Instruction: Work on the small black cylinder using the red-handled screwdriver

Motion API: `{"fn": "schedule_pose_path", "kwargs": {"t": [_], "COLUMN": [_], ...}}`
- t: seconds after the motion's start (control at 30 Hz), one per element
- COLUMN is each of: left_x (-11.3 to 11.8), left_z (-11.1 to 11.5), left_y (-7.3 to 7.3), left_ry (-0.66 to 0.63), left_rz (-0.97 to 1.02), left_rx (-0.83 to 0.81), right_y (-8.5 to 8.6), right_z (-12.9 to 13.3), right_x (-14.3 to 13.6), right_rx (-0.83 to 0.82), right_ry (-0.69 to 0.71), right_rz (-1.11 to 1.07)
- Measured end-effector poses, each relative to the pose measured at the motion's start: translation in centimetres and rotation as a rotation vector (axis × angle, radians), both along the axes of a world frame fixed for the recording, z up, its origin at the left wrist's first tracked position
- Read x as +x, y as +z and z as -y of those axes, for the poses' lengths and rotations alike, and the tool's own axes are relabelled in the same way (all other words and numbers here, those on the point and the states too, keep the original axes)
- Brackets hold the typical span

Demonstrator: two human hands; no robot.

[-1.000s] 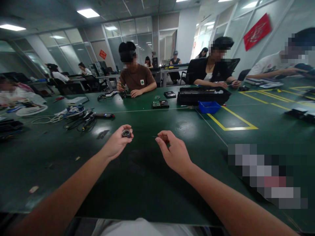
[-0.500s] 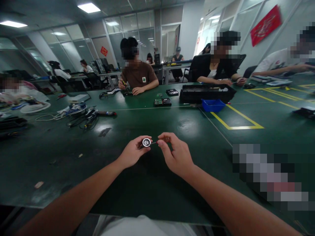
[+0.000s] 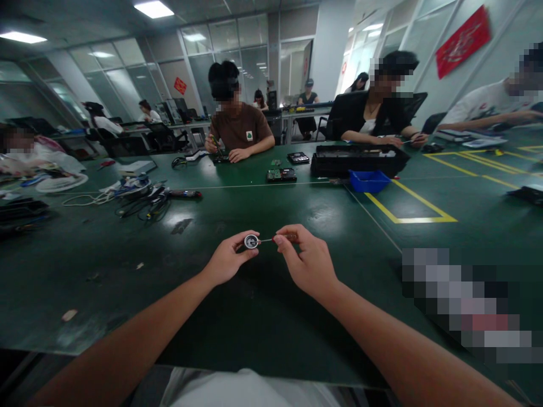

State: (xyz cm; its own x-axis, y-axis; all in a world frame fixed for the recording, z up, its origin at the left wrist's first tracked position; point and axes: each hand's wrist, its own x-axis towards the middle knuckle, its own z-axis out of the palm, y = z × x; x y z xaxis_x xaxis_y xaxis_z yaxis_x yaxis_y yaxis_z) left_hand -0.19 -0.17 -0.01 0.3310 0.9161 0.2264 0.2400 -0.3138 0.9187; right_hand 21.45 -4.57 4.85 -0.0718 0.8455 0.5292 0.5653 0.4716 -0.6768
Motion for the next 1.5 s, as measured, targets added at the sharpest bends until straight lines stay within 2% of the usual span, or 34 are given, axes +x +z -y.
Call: {"fn": "schedule_pose_path", "kwargs": {"t": [0.2, 0.47, 0.67, 0.73, 0.97, 1.1, 1.27, 1.5], "left_x": [-0.1, 0.1, -0.1, -0.2, -0.1, -0.2, -0.1, 0.2], "left_z": [0.1, 0.4, 0.2, 0.2, 0.3, 0.2, 0.3, 0.5], "left_y": [0.4, 0.5, 0.4, 0.4, 0.3, 0.3, 0.3, 0.5], "left_ry": [0.01, 0.003, 0.008, 0.012, -0.021, 0.013, -0.027, -0.012], "left_rz": [-0.059, -0.192, -0.218, -0.231, -0.278, -0.268, -0.298, -0.332], "left_rx": [0.036, 0.133, 0.153, 0.158, 0.199, 0.196, 0.212, 0.205], "right_y": [0.1, -0.2, 0.0, 0.1, 0.0, 0.2, 0.3, 0.3], "right_z": [-0.2, -0.3, 0.3, 0.6, 0.8, 0.8, 0.8, 0.6], "right_x": [0.0, -0.2, 0.0, -0.1, -0.6, -0.6, -0.6, -0.5], "right_rx": [-0.024, -0.031, 0.076, 0.085, 0.136, 0.141, 0.06, 0.107], "right_ry": [-0.057, -0.033, 0.168, 0.192, 0.102, 0.125, 0.098, 0.083], "right_rz": [0.032, 0.026, 0.156, 0.216, 0.277, 0.296, 0.313, 0.268]}}
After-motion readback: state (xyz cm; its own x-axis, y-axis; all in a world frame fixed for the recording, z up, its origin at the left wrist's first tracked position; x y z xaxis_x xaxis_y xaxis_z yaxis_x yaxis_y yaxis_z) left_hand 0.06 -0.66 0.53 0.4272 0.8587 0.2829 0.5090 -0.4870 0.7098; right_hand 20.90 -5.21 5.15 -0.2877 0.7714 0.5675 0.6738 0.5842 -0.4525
